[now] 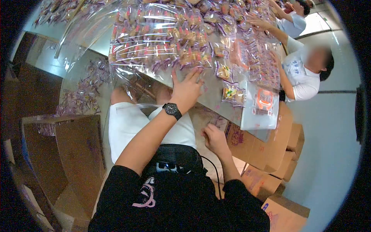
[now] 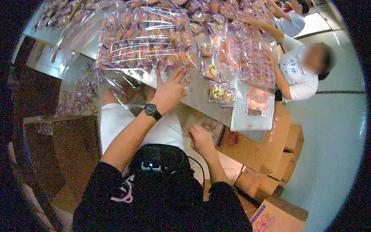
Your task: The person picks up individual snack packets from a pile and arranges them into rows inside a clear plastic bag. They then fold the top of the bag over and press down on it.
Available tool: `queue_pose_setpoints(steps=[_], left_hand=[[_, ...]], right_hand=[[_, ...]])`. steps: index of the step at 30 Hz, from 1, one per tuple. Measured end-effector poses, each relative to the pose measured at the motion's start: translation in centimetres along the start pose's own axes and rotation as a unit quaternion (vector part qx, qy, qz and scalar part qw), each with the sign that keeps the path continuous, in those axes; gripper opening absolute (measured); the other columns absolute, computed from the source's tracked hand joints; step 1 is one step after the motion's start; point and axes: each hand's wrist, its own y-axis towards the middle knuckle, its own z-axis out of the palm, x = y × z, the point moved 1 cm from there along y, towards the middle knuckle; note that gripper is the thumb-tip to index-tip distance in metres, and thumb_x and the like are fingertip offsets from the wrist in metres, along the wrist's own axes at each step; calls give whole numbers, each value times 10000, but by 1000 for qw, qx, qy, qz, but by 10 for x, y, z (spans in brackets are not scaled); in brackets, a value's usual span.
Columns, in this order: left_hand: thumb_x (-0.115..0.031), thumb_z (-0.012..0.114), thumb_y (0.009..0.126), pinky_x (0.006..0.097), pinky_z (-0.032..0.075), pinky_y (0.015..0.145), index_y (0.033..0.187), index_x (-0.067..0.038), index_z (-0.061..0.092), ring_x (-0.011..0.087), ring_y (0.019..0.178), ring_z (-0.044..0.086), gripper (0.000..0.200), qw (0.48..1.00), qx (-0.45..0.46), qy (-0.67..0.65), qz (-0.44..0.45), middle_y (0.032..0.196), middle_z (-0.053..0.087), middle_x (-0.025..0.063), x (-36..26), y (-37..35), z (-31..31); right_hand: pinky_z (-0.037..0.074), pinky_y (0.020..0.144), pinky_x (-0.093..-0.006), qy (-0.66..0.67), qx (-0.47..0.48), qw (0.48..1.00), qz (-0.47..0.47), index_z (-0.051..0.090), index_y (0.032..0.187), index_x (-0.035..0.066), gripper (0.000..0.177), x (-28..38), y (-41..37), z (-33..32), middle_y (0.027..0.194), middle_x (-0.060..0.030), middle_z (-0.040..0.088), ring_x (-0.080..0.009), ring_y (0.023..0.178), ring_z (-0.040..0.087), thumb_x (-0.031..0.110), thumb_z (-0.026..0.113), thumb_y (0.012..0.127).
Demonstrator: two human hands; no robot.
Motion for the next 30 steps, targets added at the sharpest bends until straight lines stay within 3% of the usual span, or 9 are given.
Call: queue_pose_setpoints(steps=[4,8,11,13,15,18,22,26,30], left_hand=[[-287,664,936,866,159,1076,1370,-153,626,183,1549,267,455,1000,-2,-11,2,1651,354,41,2,6,9],[-249,655,930,854,178,1073,1342,-105,634,195,1540,291,438,999,-33,3,19,1611,413,72,-1,0,7],[-230,639,947,732,308,1136,1350,-115,615,251,1492,382,419,996,-65,40,44,1568,452,104,-5,-13,-4],[-203,669,924,622,384,1128,1297,-95,640,286,1409,473,389,988,-106,-83,78,1482,532,124,-6,-39,-33],[-155,708,889,519,452,1089,1231,-75,670,307,1310,555,353,969,-164,-169,81,1396,603,137,6,-73,-60],[-56,752,842,432,496,1004,1109,-64,711,303,1207,602,270,931,-308,-187,-53,1286,655,148,39,-133,-74],[26,678,867,450,480,1011,1167,-23,664,333,1172,592,304,825,-437,-240,-265,1262,616,175,84,-185,-65],[64,637,853,448,453,1053,1257,-21,631,361,1214,563,413,889,-392,-140,-192,1328,584,183,116,-216,-66],[48,642,836,464,421,1088,1261,-99,668,359,1326,513,450,950,-278,95,-101,1473,538,138,122,-207,-92]], right_hand=[[510,700,-424,121,30,989,76,629,942,5,75,-32,-79,30,866,-186,608,-383,801,630,39,670,890],[517,726,-437,136,24,943,303,644,956,2,80,-86,-193,68,877,-191,650,-349,821,651,43,657,889],[535,732,-408,99,-33,897,429,690,995,-23,184,-147,-325,112,857,-206,698,-285,815,679,62,679,832],[541,725,-398,116,-67,820,556,720,967,-11,204,-166,-407,125,813,-189,698,-251,773,670,88,673,795],[540,708,-389,69,-241,768,589,701,865,9,132,-184,-478,152,728,-144,652,-236,718,652,116,678,791],[511,655,-394,35,-95,818,567,635,794,16,120,-149,-450,126,689,-107,593,-215,671,613,123,688,787],[391,543,-396,47,-155,934,320,490,687,19,174,-139,-296,110,602,-136,461,-278,550,467,21,630,791],[357,519,-409,23,-209,977,17,486,677,38,202,-87,-111,5,596,-140,424,-316,540,461,-44,644,773],[491,757,-435,-121,-239,952,-148,640,969,67,235,-31,17,-72,923,-111,626,-326,867,614,4,716,755]])
